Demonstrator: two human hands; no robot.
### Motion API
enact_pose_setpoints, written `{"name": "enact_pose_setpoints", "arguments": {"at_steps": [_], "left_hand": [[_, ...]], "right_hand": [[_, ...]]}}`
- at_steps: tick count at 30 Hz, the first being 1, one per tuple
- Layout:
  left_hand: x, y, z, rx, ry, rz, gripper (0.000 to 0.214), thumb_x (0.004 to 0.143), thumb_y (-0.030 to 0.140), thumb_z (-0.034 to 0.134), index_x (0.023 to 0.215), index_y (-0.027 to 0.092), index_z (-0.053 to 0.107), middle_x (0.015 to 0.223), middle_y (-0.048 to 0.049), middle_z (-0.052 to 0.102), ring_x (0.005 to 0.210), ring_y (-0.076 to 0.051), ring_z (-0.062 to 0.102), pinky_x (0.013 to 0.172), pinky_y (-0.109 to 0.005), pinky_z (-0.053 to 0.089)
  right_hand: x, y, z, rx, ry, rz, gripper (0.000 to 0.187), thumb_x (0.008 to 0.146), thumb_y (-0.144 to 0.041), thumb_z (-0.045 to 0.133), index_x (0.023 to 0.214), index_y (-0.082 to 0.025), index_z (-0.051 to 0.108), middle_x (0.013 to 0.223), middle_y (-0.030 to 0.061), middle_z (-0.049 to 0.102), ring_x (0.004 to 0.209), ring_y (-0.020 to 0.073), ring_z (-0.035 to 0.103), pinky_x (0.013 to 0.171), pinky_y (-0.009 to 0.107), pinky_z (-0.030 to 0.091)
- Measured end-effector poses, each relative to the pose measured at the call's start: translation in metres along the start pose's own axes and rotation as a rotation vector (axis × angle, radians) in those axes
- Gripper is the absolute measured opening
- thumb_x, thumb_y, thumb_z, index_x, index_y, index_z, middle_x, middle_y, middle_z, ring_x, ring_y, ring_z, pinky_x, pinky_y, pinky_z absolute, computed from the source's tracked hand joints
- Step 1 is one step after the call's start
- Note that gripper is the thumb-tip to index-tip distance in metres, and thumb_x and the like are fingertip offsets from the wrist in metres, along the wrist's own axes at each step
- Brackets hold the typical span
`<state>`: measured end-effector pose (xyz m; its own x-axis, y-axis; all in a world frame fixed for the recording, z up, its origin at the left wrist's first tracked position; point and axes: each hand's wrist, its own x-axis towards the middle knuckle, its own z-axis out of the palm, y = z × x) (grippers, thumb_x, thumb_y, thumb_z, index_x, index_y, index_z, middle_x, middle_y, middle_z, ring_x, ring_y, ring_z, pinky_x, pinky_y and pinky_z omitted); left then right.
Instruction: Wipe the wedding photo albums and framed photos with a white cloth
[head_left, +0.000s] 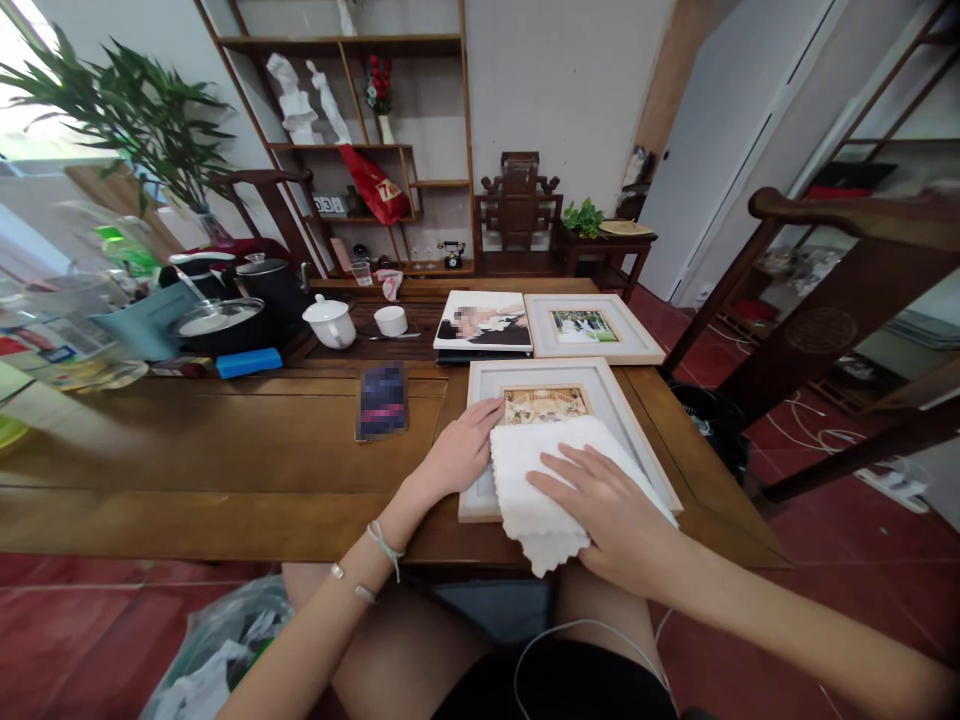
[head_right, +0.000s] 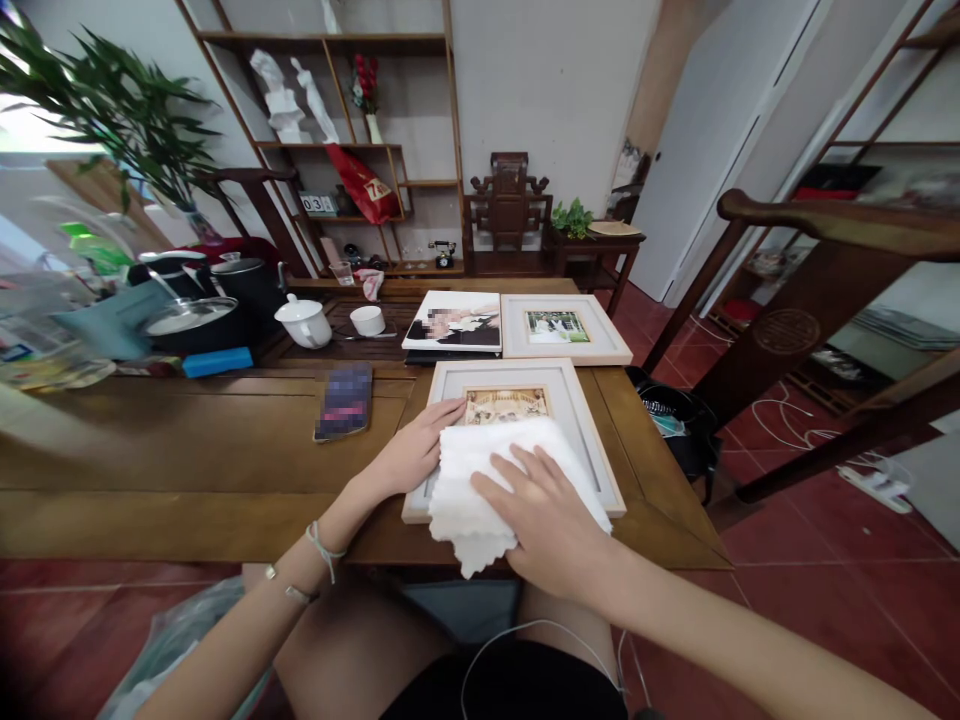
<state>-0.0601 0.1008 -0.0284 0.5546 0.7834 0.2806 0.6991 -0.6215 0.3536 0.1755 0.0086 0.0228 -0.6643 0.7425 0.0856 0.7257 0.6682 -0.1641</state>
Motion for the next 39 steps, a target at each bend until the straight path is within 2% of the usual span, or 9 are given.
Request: {"name": "enact_pose_setpoints", "arguments": {"at_steps": [5,9,12,16,24,28,33,36,39], "left_hand": [[0.000,0.001,0.000,0.006,0.014,-0.018,0.045,0.096,0.019,0.030,0.137,0.011,0.046,0.147,-0.0131,0.043,0.138,-0.023,0.038,0.116,-0.043,0.033],[0.000,0.000,0.001,0.011,0.026,-0.025,0.045,0.097,0.021,0.031,0.140,0.014,0.044,0.147,-0.0118,0.044,0.138,-0.022,0.038,0.115,-0.043,0.035],[-0.001,0.000,0.001,0.008,0.028,-0.021,0.045,0.098,0.022,0.030,0.140,0.014,0.044,0.148,-0.0115,0.043,0.138,-0.022,0.037,0.114,-0.042,0.035],[-0.001,0.000,0.001,0.007,0.023,-0.028,0.045,0.098,0.022,0.030,0.140,0.013,0.044,0.148,-0.0117,0.043,0.138,-0.022,0.037,0.115,-0.042,0.034],[0.000,0.001,0.000,0.008,0.032,-0.019,0.046,0.097,0.020,0.031,0.140,0.013,0.043,0.146,-0.0121,0.044,0.137,-0.022,0.039,0.114,-0.042,0.035],[-0.001,0.002,-0.001,0.005,0.027,-0.011,0.046,0.096,0.019,0.033,0.141,0.014,0.042,0.147,-0.0114,0.044,0.138,-0.022,0.038,0.115,-0.041,0.034],[0.000,0.001,-0.001,0.006,0.015,-0.014,0.046,0.096,0.019,0.032,0.141,0.012,0.042,0.147,-0.0122,0.043,0.138,-0.022,0.037,0.116,-0.041,0.033],[0.000,0.001,-0.001,0.005,0.012,-0.016,0.046,0.096,0.019,0.031,0.141,0.013,0.042,0.148,-0.0117,0.043,0.138,-0.022,0.038,0.116,-0.042,0.033],[0.001,0.002,-0.001,0.007,-0.001,-0.029,0.046,0.096,0.020,0.031,0.140,0.013,0.043,0.148,-0.0121,0.042,0.138,-0.022,0.038,0.116,-0.042,0.033]], "right_hand": [[0.013,0.048,0.010,-0.083,0.061,-0.043,0.085,0.061,0.001,0.050,0.143,-0.022,0.042,0.149,0.0100,0.042,0.143,0.0287,0.025,0.114,0.055,0.022],[0.034,0.091,0.009,-0.266,0.137,0.065,0.082,0.062,0.003,0.048,0.142,-0.016,0.042,0.148,0.0138,0.044,0.143,0.0317,0.023,0.115,0.056,0.019],[0.044,0.103,0.007,-0.378,0.166,0.131,0.079,0.064,0.002,0.049,0.141,-0.010,0.042,0.146,0.0170,0.045,0.141,0.0355,0.026,0.115,0.056,0.019],[0.045,0.089,0.010,-0.439,0.129,0.171,0.073,0.067,-0.002,0.051,0.140,-0.008,0.043,0.144,0.0191,0.046,0.135,0.0376,0.036,0.111,0.052,0.029],[0.012,0.004,0.011,-0.446,0.025,0.202,0.074,0.063,-0.004,0.055,0.137,-0.012,0.046,0.134,0.0201,0.056,0.120,0.0369,0.054,0.089,0.043,0.052],[-0.004,-0.021,0.009,-0.448,0.040,0.145,0.070,0.065,-0.003,0.054,0.134,-0.013,0.050,0.131,0.0199,0.059,0.116,0.0362,0.058,0.079,0.040,0.057],[-0.006,-0.018,0.008,-0.481,0.073,0.122,0.066,0.067,0.001,0.051,0.132,-0.013,0.053,0.130,0.0205,0.060,0.114,0.0362,0.058,0.087,0.046,0.055],[0.001,0.001,0.010,-0.445,0.087,0.138,0.066,0.068,0.003,0.048,0.133,-0.010,0.053,0.132,0.0216,0.057,0.120,0.0379,0.053,0.096,0.052,0.048],[0.012,0.033,0.015,-0.370,0.091,0.122,0.074,0.064,0.004,0.048,0.137,-0.008,0.047,0.140,0.0216,0.050,0.133,0.0395,0.040,0.108,0.057,0.034]]}}
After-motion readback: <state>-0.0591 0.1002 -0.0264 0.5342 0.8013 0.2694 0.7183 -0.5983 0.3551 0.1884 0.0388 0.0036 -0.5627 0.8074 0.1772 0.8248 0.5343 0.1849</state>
